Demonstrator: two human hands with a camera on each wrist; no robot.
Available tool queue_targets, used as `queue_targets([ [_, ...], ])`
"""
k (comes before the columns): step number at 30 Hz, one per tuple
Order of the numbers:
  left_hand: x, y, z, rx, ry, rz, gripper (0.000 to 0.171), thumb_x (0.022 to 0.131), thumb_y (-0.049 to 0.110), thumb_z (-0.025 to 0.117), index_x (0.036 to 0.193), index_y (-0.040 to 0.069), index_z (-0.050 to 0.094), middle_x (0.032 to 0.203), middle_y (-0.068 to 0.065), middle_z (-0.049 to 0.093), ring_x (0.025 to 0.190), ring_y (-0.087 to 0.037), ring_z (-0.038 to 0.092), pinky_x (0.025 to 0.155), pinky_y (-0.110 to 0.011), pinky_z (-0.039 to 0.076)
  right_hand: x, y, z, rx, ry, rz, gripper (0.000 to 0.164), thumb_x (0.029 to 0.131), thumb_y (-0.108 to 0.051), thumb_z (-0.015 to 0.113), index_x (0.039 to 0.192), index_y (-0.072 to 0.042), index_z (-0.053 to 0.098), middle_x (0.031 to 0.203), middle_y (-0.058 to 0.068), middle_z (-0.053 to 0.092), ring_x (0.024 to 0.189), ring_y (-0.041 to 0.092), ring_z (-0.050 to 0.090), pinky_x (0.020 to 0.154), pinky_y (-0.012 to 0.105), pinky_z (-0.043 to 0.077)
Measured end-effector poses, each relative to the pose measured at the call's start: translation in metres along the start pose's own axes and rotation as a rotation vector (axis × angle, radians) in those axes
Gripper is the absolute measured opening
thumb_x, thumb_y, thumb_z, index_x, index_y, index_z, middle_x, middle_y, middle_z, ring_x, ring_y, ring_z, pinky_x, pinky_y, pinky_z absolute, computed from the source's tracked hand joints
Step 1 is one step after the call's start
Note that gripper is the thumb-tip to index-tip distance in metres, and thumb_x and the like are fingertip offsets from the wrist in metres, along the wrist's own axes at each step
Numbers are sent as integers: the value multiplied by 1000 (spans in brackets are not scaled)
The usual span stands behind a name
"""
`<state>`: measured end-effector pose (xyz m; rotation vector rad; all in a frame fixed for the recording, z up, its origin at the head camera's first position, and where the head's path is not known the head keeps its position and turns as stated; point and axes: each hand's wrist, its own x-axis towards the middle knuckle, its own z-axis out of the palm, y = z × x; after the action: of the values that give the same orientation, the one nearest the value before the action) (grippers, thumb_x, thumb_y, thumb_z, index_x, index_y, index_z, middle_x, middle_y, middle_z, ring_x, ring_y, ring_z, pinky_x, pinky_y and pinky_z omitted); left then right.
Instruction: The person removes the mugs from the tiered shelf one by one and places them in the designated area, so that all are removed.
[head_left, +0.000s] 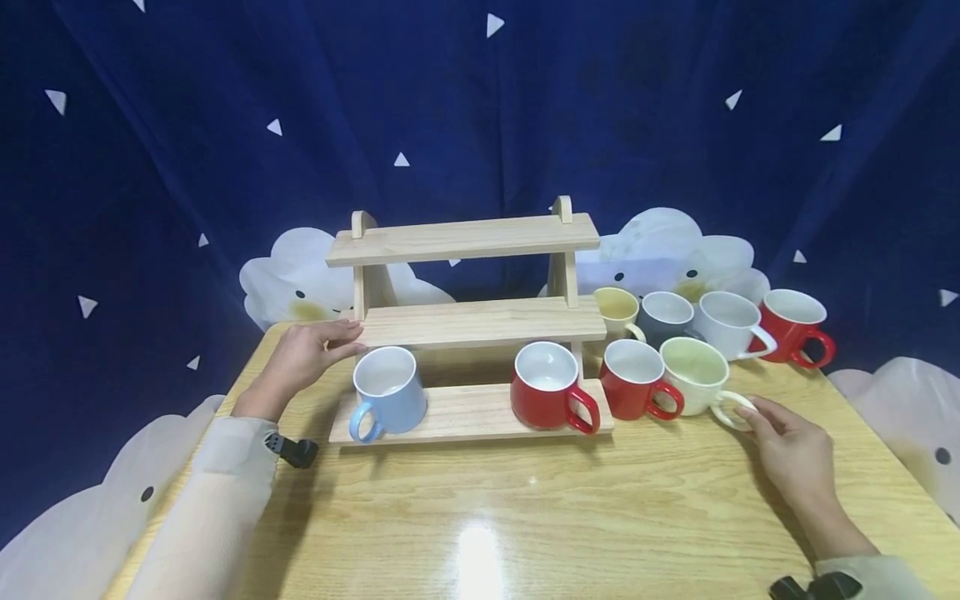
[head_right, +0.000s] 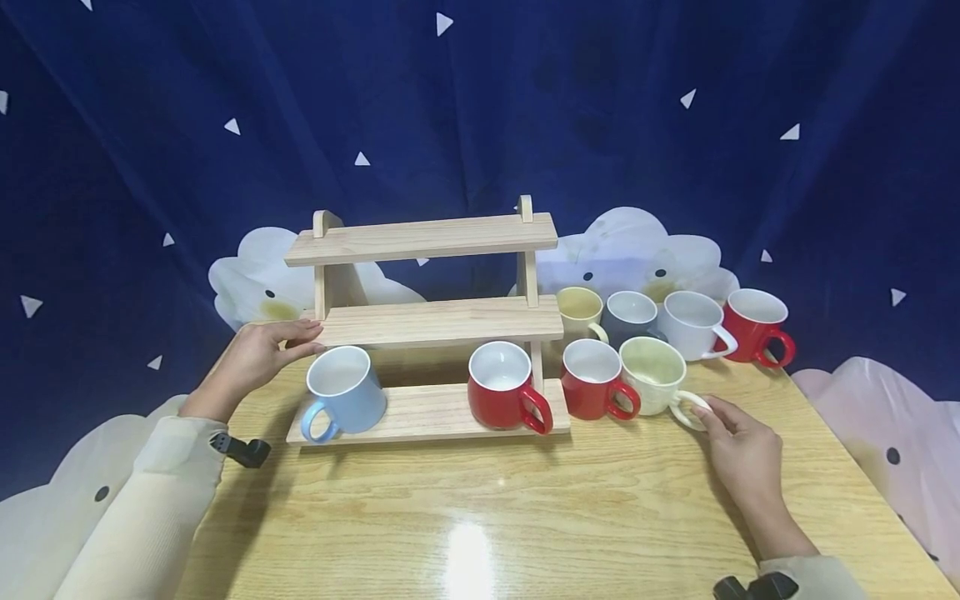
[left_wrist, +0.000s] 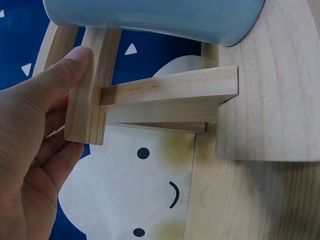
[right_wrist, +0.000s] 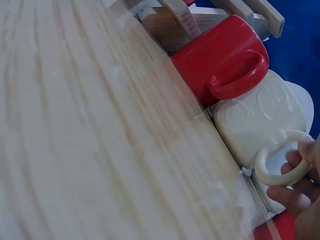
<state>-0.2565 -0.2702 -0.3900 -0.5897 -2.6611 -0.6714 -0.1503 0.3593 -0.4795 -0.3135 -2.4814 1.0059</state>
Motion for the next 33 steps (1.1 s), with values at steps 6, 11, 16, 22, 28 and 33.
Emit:
queue_targets([
  [6,1,-1,-1,-2,3,-3,37,83,29,79,112,6,74,121,-13,66,117,-35,60,99,-53,45,1,3,2,55,-18,-29,39,94,-28,69,120,2,68,82,-35,59,68,-16,56,62,6,42],
  [11,1,-1,-1,6,-3,-2,38,84,30,78,113,6,73,122,-13,66,117,-34,60,99,-53,45,0,3,3,-41,-4,-54,39,95,-34,66,122,-6,68,103,6,73,81,-23,45,74,23,46],
  [16,0,-1,-1,3,-17,-15,38,83,29,79,114,7,73,123,-13,66,117,-34,60,99,-53,45,2,5,0,-59,-33,-89,40,96,-36,64,122,-6,68,102,15,72,82,-20,46,72,27,44],
  [22,0,0,-1,4,-21,-19,39,84,31,78,114,7,73,122,-12,66,118,-34,59,100,-53,44,4,3,-7,-46,-63,-113,41,95,-37,65,125,-8,66,114,22,68,90,-22,43,72,13,39],
  [28,1,2,-2,9,-37,-31,40,85,33,77,115,6,73,123,-13,65,119,-34,58,101,-53,43,6,-7,-13,27,-88,-158,43,95,-32,66,130,-6,63,126,22,62,89,-25,46,72,-1,38],
  [33,0,2,-2,6,-44,-47,40,85,33,77,116,7,72,124,-12,65,120,-33,58,102,-53,43,10,-23,-18,-29,-83,-230,44,94,-32,68,132,-11,62,128,18,62,96,-19,50,74,-1,35],
])
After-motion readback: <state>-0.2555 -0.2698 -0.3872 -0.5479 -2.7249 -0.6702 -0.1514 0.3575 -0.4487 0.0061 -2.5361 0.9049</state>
